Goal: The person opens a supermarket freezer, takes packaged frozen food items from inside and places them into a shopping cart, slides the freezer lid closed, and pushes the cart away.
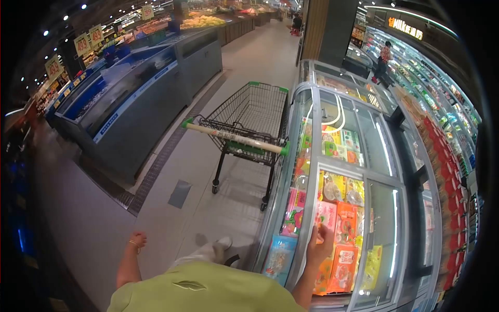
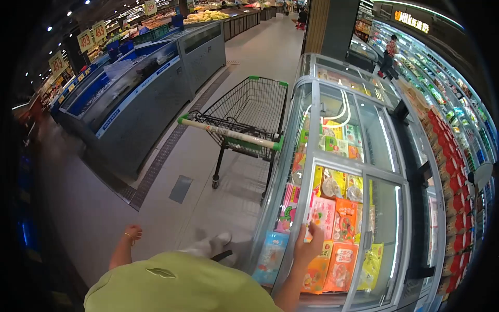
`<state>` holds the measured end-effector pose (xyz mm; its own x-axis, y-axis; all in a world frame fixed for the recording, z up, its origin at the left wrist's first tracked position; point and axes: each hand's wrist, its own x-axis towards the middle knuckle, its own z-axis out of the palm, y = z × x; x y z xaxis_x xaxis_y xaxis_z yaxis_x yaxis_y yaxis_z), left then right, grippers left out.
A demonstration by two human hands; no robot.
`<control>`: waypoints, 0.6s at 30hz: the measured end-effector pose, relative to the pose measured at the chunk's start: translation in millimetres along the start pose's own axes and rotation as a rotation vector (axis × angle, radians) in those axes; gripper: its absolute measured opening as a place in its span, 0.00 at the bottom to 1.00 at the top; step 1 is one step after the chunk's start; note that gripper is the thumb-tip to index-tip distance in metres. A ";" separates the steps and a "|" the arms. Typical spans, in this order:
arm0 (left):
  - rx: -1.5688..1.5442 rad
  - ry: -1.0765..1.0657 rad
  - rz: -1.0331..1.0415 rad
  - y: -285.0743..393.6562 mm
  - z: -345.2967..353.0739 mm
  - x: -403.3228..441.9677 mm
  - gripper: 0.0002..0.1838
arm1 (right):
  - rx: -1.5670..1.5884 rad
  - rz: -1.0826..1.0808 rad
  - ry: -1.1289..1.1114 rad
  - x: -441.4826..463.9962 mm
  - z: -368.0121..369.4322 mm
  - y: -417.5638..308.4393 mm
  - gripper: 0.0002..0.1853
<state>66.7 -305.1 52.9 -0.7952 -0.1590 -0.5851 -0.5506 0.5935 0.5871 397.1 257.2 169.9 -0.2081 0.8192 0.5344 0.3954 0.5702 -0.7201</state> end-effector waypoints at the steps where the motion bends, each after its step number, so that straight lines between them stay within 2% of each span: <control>1: 0.043 0.015 -0.027 -18.1 -31.2 -14.4 0.13 | 0.000 -0.088 -0.016 10.2 3.6 -14.4 0.08; 3: -0.321 0.195 -0.093 -49.8 -62.8 -26.8 0.14 | 0.078 -0.249 0.009 39.7 12.7 -54.4 0.04; 4: -0.636 0.270 -0.203 -119.2 -77.6 30.9 0.19 | 0.146 -0.318 0.031 43.7 7.1 -75.7 0.04; 5: -0.609 0.242 -0.211 -127.4 -70.5 40.7 0.19 | 0.108 -0.305 0.035 40.9 -2.8 -87.5 0.04; 7: -0.640 0.202 -0.323 -101.8 11.9 52.1 0.19 | 0.294 -0.361 0.028 40.3 -15.8 -102.0 0.05; 8: -0.652 0.192 -0.370 -95.1 42.2 48.6 0.19 | 0.280 -0.349 0.054 36.4 -22.5 -94.6 0.05; 11: -0.685 0.174 -0.515 -93.3 79.5 44.4 0.19 | 0.008 -0.188 -0.074 5.1 -54.6 -49.5 0.03; 13: -0.345 -0.131 -0.311 -2.2 143.0 41.9 0.15 | -0.215 0.086 -0.273 -25.8 -90.5 -11.8 0.05; 15: 0.041 -0.310 -0.107 80.4 210.8 43.1 0.14 | -0.507 0.210 -0.483 -75.7 -136.9 35.1 0.13; 16: 0.150 -0.403 0.129 119.9 244.0 31.7 0.12 | -0.610 0.388 -0.571 -95.9 -164.4 48.5 0.16; 17: 0.441 -0.517 0.349 153.0 287.8 48.2 0.11 | -0.698 0.584 -0.660 -114.9 -191.7 41.6 0.18; 18: 0.548 -0.490 0.691 182.0 329.8 38.8 0.11 | -0.715 0.558 -0.455 -140.8 -215.0 39.5 0.18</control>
<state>19.4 56.9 -47.5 -0.6362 0.6257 -0.4514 0.2820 0.7332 0.6188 634.4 151.1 161.4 -0.0919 0.9880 -0.1239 0.9521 0.0508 -0.3016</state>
